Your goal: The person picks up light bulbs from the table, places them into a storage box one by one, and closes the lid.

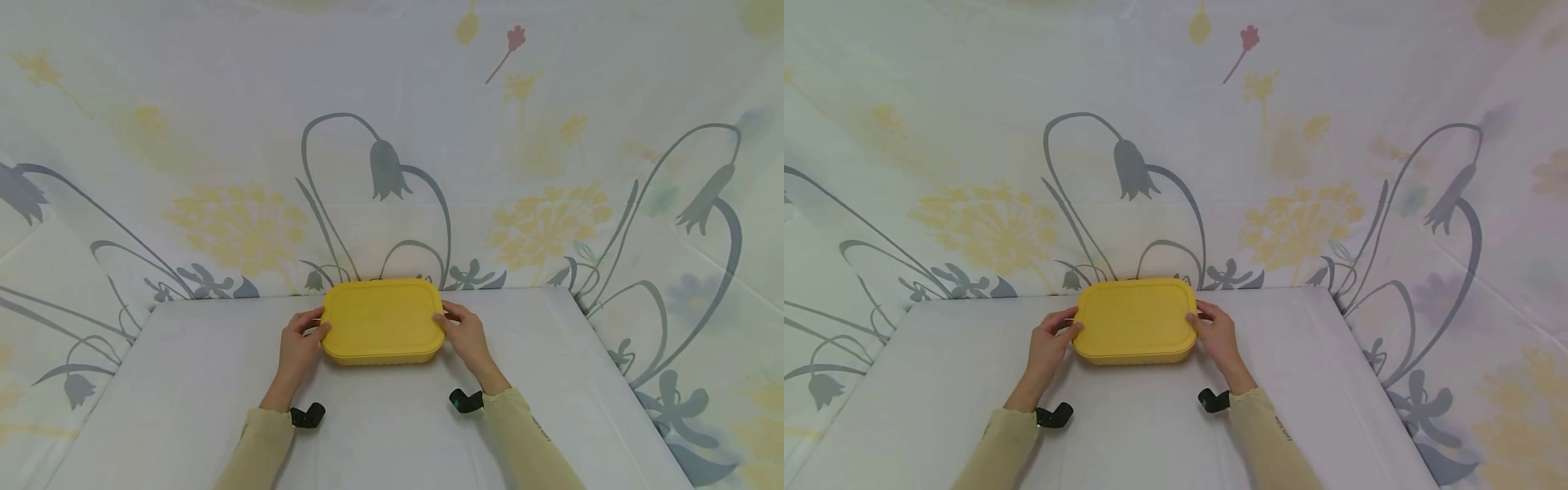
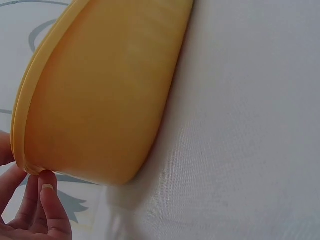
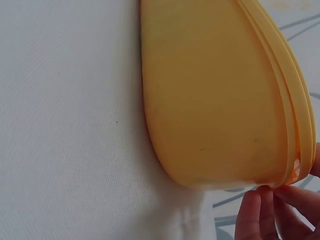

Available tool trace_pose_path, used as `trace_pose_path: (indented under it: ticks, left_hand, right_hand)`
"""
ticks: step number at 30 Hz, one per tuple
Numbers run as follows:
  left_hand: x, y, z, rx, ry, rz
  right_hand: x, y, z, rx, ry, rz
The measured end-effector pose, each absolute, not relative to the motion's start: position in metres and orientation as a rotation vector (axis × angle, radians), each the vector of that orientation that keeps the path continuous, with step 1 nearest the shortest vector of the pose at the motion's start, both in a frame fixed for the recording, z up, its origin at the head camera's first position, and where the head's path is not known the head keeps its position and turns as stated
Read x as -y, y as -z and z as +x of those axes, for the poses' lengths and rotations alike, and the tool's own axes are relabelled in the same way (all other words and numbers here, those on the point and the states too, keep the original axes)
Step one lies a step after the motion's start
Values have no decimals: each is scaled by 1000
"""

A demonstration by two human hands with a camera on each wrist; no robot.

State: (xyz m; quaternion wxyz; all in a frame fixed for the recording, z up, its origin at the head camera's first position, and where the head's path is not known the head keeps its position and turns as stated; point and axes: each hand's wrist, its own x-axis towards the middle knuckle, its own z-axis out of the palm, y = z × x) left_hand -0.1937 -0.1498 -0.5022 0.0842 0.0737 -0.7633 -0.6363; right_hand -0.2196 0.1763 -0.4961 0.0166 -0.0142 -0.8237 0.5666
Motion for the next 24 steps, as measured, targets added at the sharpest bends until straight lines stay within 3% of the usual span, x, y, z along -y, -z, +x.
trace_pose_path:
  ticks: [24]
  left_hand:
    - [149, 502, -193, 2312, 1911, 233]
  right_hand:
    - [-172, 503, -219, 2463, -1900, -144]
